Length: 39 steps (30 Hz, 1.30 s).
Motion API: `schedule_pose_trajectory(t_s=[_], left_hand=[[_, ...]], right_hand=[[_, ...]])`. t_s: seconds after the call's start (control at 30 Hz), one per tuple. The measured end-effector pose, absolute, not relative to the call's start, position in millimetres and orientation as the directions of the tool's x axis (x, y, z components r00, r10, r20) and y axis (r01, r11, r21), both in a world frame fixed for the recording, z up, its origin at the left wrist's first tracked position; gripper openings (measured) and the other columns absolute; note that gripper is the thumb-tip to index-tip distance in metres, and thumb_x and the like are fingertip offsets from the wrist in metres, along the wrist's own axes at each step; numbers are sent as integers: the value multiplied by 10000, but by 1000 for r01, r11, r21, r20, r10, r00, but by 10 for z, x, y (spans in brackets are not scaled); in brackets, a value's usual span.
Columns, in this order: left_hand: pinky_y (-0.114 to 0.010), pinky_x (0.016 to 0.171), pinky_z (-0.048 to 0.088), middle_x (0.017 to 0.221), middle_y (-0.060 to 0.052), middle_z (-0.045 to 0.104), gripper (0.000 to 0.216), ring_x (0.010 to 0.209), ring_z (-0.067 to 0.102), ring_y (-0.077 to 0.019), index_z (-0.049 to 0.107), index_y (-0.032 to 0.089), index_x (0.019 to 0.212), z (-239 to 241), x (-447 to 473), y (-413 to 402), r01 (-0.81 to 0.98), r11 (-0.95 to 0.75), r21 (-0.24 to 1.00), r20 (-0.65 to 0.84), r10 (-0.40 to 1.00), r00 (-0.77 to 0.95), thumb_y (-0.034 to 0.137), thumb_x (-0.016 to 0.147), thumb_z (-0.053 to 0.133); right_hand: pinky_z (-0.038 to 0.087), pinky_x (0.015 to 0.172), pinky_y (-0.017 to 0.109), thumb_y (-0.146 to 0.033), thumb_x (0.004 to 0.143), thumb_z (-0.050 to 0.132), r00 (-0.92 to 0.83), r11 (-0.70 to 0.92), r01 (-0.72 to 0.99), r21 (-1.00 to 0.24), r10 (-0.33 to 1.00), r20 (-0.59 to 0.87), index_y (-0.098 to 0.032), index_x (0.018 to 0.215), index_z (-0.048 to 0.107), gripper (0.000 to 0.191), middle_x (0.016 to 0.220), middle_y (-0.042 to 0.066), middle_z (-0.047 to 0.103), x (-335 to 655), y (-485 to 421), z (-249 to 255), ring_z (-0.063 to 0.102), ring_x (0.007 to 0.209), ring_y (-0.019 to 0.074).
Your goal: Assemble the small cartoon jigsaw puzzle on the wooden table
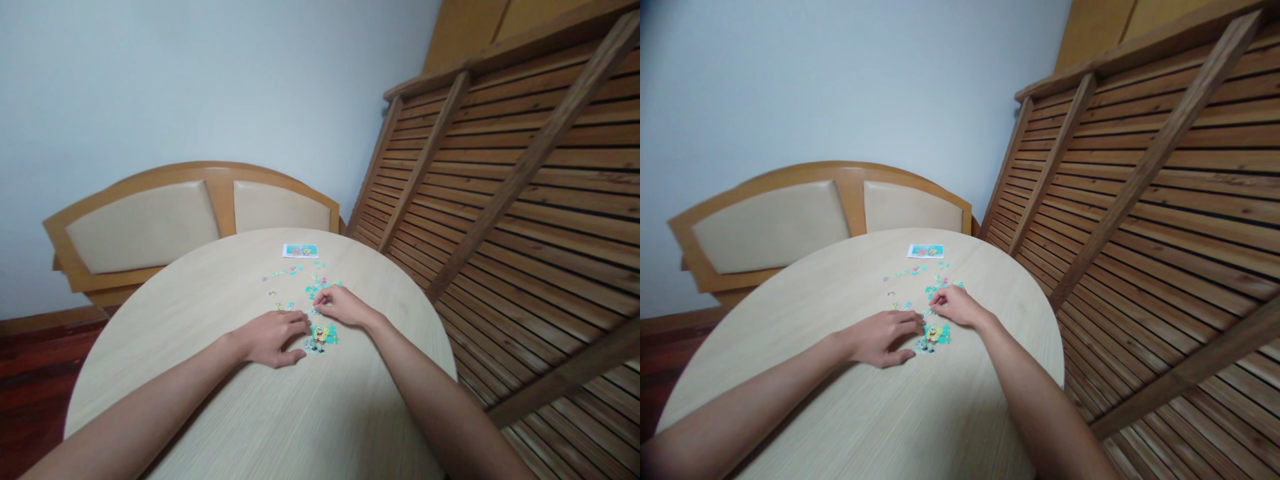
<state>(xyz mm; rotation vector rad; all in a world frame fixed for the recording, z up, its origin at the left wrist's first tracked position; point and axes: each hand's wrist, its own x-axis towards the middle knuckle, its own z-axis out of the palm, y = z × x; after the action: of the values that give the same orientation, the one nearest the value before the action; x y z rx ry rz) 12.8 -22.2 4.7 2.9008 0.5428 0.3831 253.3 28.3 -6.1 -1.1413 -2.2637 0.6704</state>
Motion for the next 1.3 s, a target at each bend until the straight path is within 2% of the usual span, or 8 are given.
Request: schedule_pose_trajectory(t_s=[0.33, 0.7, 1.3], left_hand=[[-379, 942, 507, 1207, -117, 604, 342, 1095, 620, -283, 550, 213, 1176, 35, 131, -202, 334, -919, 210, 207, 376, 903, 389, 884, 575], [-373, 939, 505, 1187, -109, 610, 335, 1078, 627, -275, 560, 212, 1163, 48, 141, -216, 338, -916, 214, 217, 382, 898, 371, 870, 587], [-373, 948, 501, 1203, -110, 617, 344, 1084, 632, -281, 583, 215, 1169, 52, 142, -216, 330, -912, 243, 235, 386, 892, 375, 865, 599]], right_hand=[[485, 725, 245, -210, 818, 650, -539, 518, 542, -662, 818, 199, -163, 866, 757, 126, 837, 34, 758, 2497, 306, -138, 675, 793, 161], [451, 702, 234, -156, 779, 629, -496, 523, 616, -589, 839, 225, -155, 789, 747, 118, 785, 26, 750, 2442, 252, -87, 669, 753, 153], [433, 695, 235, -120, 753, 613, -527, 595, 608, -526, 797, 293, -156, 721, 718, 116, 719, 22, 721, 2407, 228, -87, 643, 705, 141]])
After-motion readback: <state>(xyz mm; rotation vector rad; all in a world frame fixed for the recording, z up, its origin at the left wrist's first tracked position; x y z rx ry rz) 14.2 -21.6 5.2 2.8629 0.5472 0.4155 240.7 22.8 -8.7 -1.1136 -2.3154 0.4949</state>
